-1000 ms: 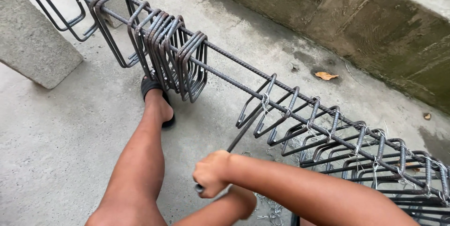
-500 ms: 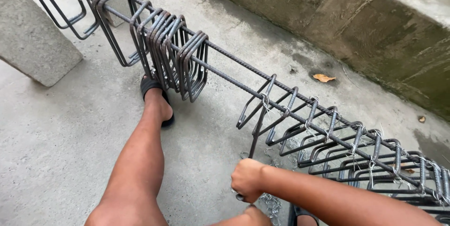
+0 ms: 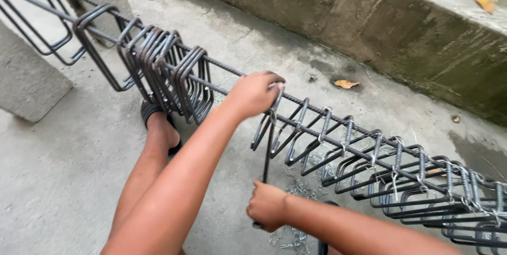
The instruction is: Tying metal stirrups to rebar using wire ties and a manual twisting tool
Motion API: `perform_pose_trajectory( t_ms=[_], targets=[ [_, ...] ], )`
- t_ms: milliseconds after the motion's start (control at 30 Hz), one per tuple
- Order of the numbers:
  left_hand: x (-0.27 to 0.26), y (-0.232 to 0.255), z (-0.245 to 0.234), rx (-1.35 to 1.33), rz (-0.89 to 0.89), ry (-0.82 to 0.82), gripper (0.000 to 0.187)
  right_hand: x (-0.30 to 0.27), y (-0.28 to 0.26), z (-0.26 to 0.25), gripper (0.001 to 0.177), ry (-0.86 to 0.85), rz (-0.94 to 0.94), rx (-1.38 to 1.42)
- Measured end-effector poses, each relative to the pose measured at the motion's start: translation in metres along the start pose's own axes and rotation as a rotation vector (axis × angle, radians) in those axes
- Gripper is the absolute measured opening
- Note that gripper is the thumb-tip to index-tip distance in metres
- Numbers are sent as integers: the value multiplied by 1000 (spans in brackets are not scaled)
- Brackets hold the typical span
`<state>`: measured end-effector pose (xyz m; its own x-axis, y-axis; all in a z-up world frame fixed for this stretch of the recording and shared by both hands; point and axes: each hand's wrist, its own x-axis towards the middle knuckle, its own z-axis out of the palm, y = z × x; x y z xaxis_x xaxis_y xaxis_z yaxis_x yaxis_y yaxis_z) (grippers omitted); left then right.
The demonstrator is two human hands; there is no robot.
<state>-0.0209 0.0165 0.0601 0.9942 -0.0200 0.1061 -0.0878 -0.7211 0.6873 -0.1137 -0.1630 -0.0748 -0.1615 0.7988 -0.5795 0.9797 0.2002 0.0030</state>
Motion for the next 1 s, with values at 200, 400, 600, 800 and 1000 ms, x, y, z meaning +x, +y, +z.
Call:
perform_pose_trajectory(
  t_ms=[200, 400, 600, 800, 1000],
  targets=[
    [75, -28, 40, 323, -72, -218, 49, 2, -1, 21, 20, 293, 66, 78],
    [78, -36, 50, 387, -102, -294, 56, -20, 20, 48, 16, 123, 15, 23],
    [78, -33, 47, 390, -115, -314, 57, -87, 69, 50, 15, -270, -72, -144],
    [74, -25, 41, 386, -129, -317, 57, -104, 69, 35, 19, -342, -68, -155],
    [74, -29, 43, 363, -168, -314, 55, -79, 50, 29, 21, -326, -51, -124]
  ],
)
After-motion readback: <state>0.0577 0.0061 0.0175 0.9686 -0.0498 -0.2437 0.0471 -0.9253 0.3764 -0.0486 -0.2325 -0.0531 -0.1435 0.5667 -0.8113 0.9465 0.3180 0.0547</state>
